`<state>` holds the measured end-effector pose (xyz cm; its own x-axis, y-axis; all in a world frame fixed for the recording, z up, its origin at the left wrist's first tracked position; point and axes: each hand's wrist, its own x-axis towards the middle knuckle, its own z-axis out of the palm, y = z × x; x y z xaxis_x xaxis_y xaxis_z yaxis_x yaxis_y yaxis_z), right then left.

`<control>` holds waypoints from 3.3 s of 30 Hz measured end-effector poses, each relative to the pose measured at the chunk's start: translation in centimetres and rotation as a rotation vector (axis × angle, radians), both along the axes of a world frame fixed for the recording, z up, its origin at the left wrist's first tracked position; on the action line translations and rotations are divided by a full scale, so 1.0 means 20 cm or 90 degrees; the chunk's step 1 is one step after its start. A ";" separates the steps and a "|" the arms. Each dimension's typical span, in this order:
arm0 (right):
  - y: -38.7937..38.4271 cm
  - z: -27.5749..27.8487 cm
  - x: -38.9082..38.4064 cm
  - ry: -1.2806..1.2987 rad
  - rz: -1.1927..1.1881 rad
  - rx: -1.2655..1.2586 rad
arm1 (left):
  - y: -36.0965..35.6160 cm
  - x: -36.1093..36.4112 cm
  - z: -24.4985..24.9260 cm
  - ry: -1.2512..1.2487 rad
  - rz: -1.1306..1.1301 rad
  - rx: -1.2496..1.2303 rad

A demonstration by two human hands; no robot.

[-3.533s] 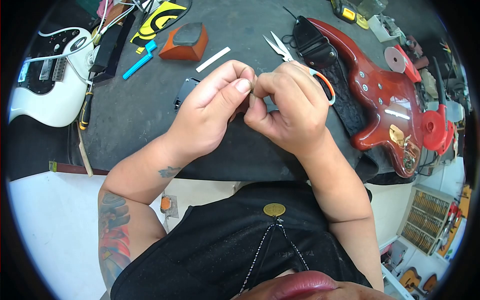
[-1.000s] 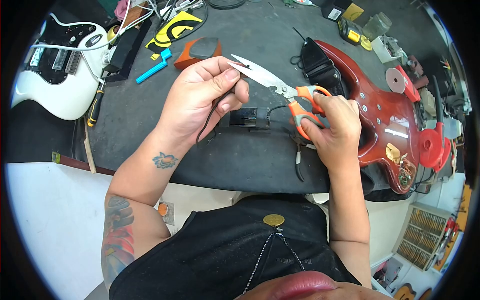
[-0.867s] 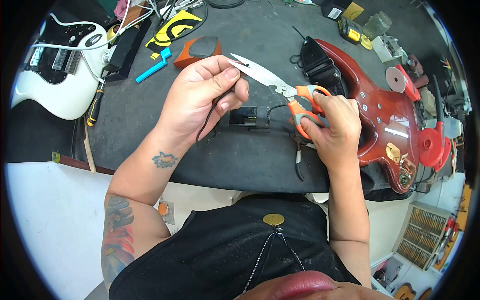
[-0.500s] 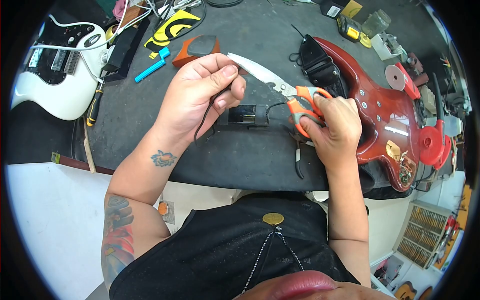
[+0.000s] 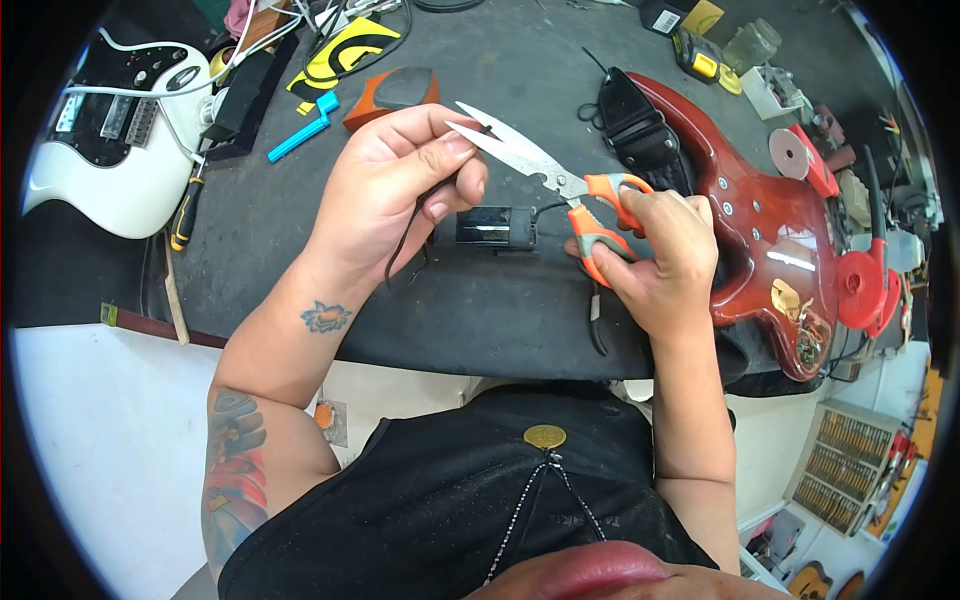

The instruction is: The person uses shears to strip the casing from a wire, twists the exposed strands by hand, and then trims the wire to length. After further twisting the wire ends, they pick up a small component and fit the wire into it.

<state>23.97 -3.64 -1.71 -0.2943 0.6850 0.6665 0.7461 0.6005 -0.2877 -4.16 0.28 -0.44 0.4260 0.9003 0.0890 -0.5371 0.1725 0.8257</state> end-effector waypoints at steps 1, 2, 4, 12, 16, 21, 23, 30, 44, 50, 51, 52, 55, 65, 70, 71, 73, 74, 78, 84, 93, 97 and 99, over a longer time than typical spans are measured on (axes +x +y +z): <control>0.00 0.00 0.00 0.001 0.002 -0.003 | 0.00 0.00 0.00 0.030 0.022 0.018; 0.00 0.00 -0.01 0.003 0.004 -0.005 | -0.01 0.01 0.00 0.030 0.021 0.018; 0.00 -0.01 -0.01 0.005 0.011 -0.008 | -0.01 0.02 -0.01 0.095 0.068 0.084; 0.00 -0.01 -0.01 0.003 0.015 0.005 | -0.06 0.05 0.00 0.238 0.158 0.190; 0.00 -0.02 -0.01 -0.004 0.019 -0.011 | -0.08 0.05 0.02 0.323 0.182 0.231; 0.01 -0.04 -0.01 -0.002 0.035 -0.006 | -0.07 0.06 0.00 0.295 0.190 0.212; 0.01 -0.04 -0.01 0.002 0.040 -0.001 | -0.07 0.06 0.00 0.292 0.196 0.208; 0.00 -0.04 -0.03 0.016 0.046 0.011 | -0.04 0.06 -0.01 0.189 0.179 0.156; 0.00 -0.04 -0.02 0.007 0.041 0.006 | -0.03 0.00 0.05 0.220 0.088 0.134; 0.00 -0.03 0.02 -0.013 0.058 -0.009 | -0.03 -0.04 0.08 0.276 0.016 0.120; 0.00 -0.03 0.02 -0.013 0.059 -0.009 | -0.03 -0.04 0.09 0.272 0.000 0.111; 0.00 -0.03 0.01 -0.013 0.065 -0.004 | -0.03 -0.04 0.10 0.267 -0.016 0.103; 0.00 -0.03 0.01 -0.016 0.068 0.000 | -0.03 -0.03 0.07 0.257 0.021 0.139; 0.01 -0.05 0.03 -0.029 0.078 0.002 | -0.01 -0.04 0.06 0.222 -0.013 0.080; 0.00 -0.05 0.01 -0.011 0.066 0.000 | -0.01 -0.04 0.06 0.218 -0.005 0.084; 0.00 -0.04 0.00 -0.005 0.068 -0.009 | -0.01 -0.03 0.05 0.218 -0.006 0.084; -0.01 -0.03 -0.02 0.005 0.067 -0.020 | -0.02 -0.02 0.05 0.275 0.034 0.108; -0.01 -0.03 -0.02 0.016 0.067 -0.031 | -0.02 -0.02 0.05 0.275 0.034 0.108; -0.01 -0.02 -0.03 0.022 0.076 -0.034 | -0.05 0.01 0.06 0.344 0.085 0.167; -0.02 -0.03 -0.05 0.035 0.071 -0.065 | -0.05 0.03 0.05 0.356 0.130 0.149; -0.01 -0.04 -0.04 0.042 0.087 -0.069 | -0.03 0.02 0.03 0.297 0.125 0.130; -0.01 -0.05 -0.05 0.050 0.085 -0.069 | -0.04 0.03 0.02 0.286 0.135 0.125; -0.01 -0.06 -0.04 0.053 0.086 -0.063 | -0.03 0.03 0.01 0.274 0.131 0.129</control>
